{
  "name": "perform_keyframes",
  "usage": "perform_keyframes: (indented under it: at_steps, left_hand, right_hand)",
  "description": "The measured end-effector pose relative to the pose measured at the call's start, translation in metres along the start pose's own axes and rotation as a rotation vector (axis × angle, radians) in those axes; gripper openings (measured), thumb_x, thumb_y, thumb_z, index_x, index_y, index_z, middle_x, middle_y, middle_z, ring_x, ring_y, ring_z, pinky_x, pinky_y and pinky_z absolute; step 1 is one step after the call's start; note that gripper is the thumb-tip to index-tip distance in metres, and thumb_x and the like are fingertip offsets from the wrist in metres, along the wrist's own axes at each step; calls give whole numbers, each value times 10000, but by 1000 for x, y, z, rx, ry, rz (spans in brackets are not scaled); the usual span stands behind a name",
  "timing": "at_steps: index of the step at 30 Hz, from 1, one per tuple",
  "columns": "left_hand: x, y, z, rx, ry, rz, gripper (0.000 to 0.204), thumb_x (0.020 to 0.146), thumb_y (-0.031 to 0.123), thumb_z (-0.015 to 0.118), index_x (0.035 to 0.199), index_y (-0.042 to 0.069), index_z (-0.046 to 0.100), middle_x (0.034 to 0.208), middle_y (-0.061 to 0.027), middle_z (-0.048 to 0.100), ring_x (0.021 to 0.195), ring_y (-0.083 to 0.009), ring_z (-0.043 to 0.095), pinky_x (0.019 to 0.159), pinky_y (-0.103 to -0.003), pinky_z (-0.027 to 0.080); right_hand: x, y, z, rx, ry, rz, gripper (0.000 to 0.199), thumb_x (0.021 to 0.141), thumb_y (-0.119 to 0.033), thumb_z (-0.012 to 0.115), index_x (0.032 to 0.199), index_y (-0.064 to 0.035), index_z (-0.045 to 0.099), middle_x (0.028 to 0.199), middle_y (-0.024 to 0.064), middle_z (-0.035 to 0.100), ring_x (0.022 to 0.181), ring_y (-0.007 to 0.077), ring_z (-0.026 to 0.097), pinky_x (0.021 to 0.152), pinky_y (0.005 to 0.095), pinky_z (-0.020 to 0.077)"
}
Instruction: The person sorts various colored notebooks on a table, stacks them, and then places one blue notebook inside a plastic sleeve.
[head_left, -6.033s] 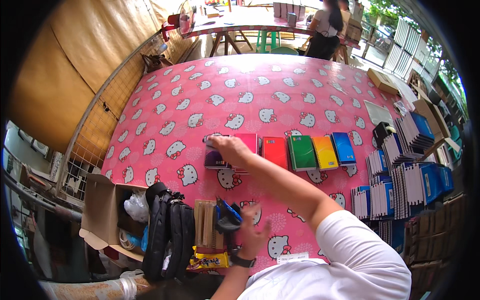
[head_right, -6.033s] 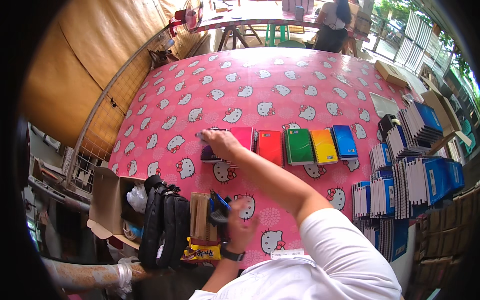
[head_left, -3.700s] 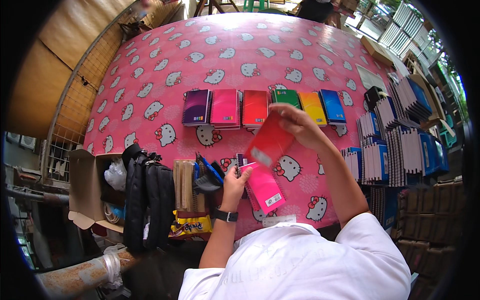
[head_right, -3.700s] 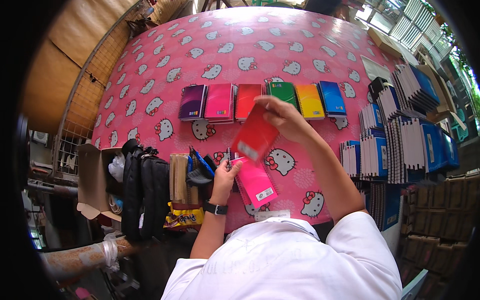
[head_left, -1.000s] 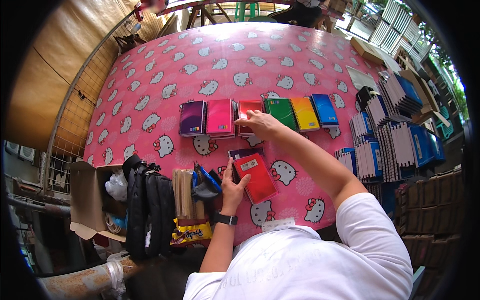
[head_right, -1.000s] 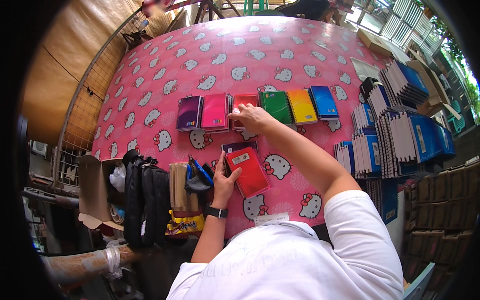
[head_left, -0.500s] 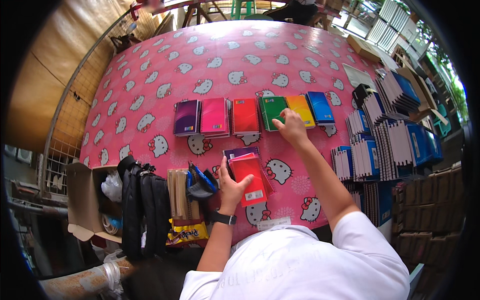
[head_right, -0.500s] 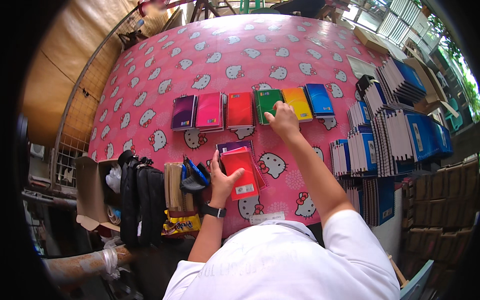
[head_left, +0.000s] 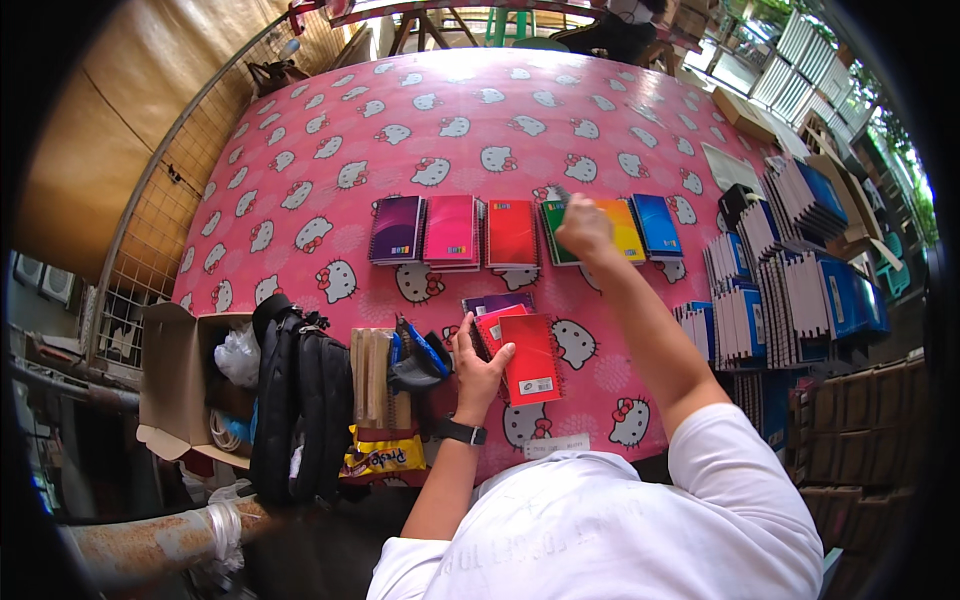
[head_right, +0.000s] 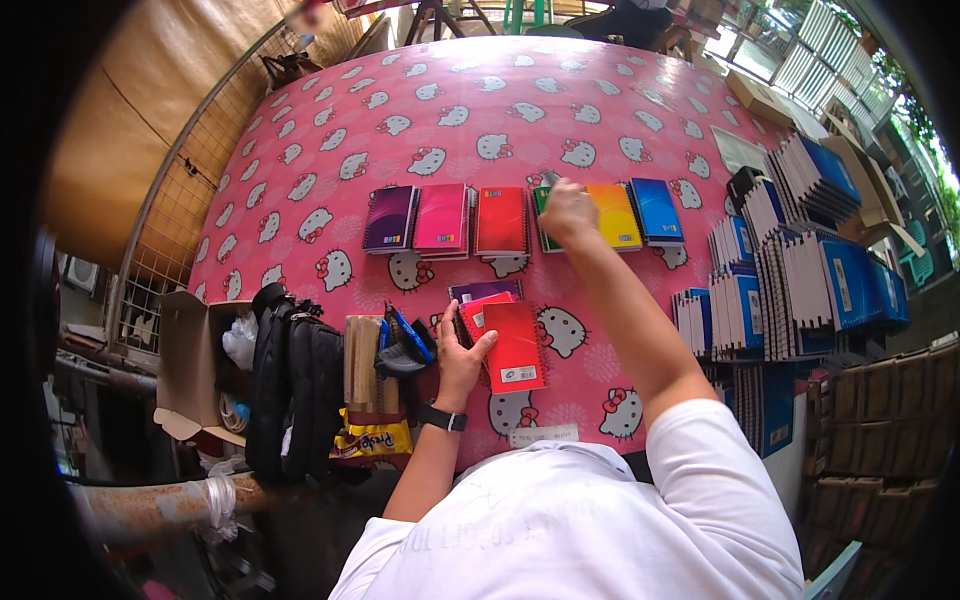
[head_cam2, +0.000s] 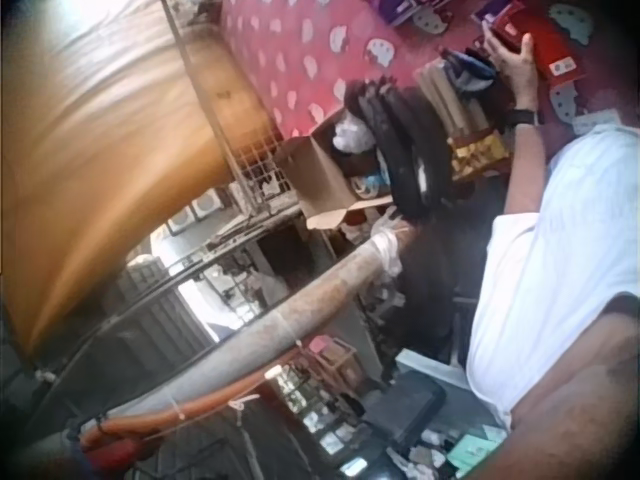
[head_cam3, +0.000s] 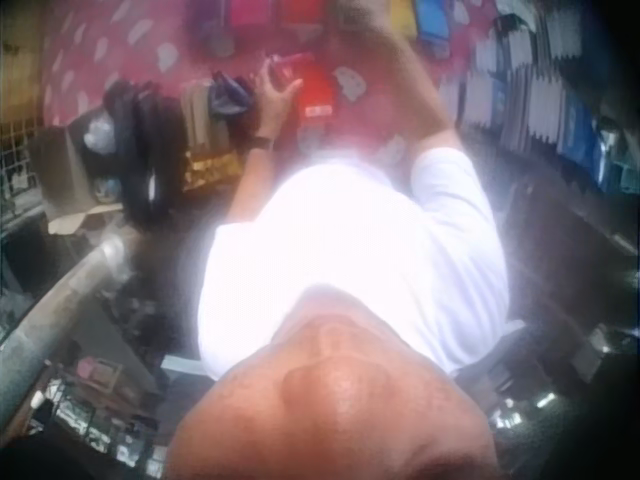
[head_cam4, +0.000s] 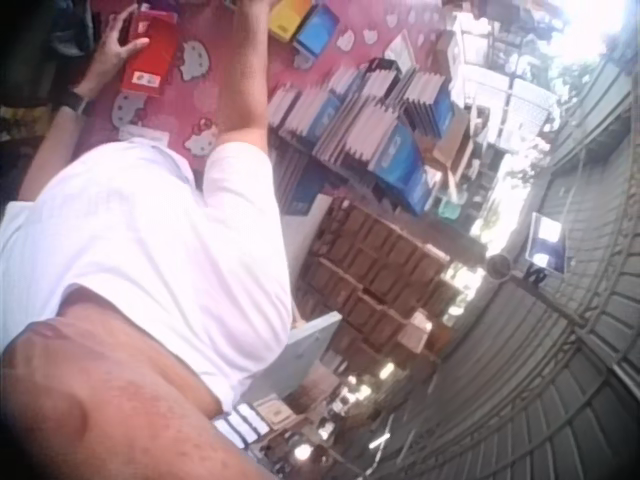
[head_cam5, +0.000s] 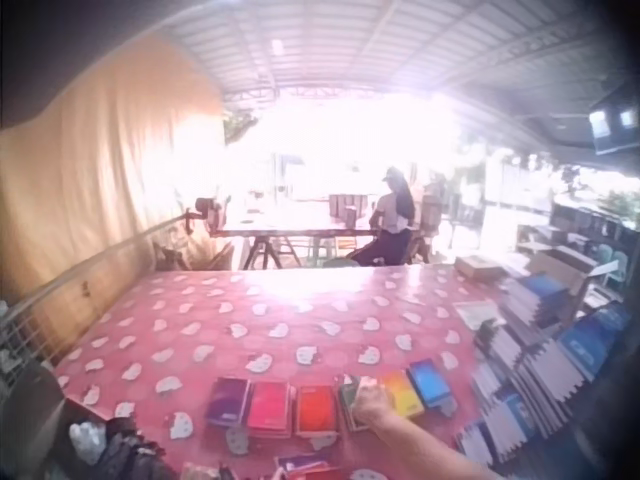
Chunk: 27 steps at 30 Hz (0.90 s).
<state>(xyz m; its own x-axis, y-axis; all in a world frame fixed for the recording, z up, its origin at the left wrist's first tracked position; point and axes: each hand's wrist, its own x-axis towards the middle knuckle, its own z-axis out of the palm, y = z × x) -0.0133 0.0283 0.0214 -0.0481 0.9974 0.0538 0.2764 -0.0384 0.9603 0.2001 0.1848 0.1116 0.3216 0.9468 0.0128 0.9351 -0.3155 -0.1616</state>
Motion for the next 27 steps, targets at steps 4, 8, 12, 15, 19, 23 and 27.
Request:
perform_keyframes:
  at_steps: [4, 8, 12, 15, 19, 23, 27]
  left_hand:
    - [6, -12, 1, -149, 15, -42, 766, 801, 506, 554, 1345, 13, 333, 1238, -203, 421, 1180, -315, 408, 1007, -385, 307]
    - [7, -22, -7, -307, -109, -104, 724, 840, 473, 572, 1332, -2, 336, 1242, -185, 405, 1161, -283, 427, 992, -369, 333]
    - [7, -19, 9, -226, -115, -18, 649, 807, 233, 655, 1320, 0, 332, 1196, -165, 417, 1108, -258, 466, 939, -350, 396]
    - [11, -33, 3, -411, -61, -108, 680, 775, 202, 661, 1325, -5, 319, 1219, -168, 402, 1108, -257, 469, 941, -349, 395]
    - [7, 14, 17, 108, 47, -16, 983, 632, 288, 792, 1363, 2, 202, 1262, -226, 355, 1187, -350, 375, 1003, -411, 321]
    - [7, 12, 12, 91, -15, -45, 1076, 569, 220, 838, 1373, 23, 150, 1283, -246, 327, 1193, -377, 350, 1012, -426, 308]
    - [5, 14, 6, 62, -24, -64, 1063, 582, 251, 832, 1373, 10, 164, 1298, -249, 313, 1208, -384, 337, 1024, -433, 291]
  right_hand:
    - [-35, 57, 0, 962, -133, -6, 333, 713, 23, 491, 1046, 30, 508, 901, 143, 600, 754, 239, 614, 635, 361, 503]
    - [-106, 29, 4, 996, -698, -30, 429, 710, -27, 578, 1130, 12, 505, 1025, 129, 571, 939, 222, 572, 730, 353, 504]
    - [-32, 77, 29, 271, 86, -104, 425, 759, -236, 643, 1094, 1, 533, 1001, 170, 594, 923, 273, 581, 793, 392, 492]
    - [-3, 81, 44, -105, 343, -40, 371, 772, -275, 648, 1019, -12, 559, 951, 167, 621, 934, 305, 573, 799, 388, 492]
    - [17, 91, 52, -211, 163, -50, 326, 781, -233, 631, 1006, -11, 549, 959, 169, 627, 981, 329, 567, 789, 391, 502]
    - [21, 83, 33, -195, -101, 26, 377, 753, -215, 644, 1043, -5, 524, 1026, 191, 604, 1075, 333, 528, 822, 384, 491]
    - [-8, 84, 25, -80, -16, -76, 515, 712, -259, 689, 1107, -5, 477, 1138, 184, 536, 1155, 338, 451, 895, 417, 446]
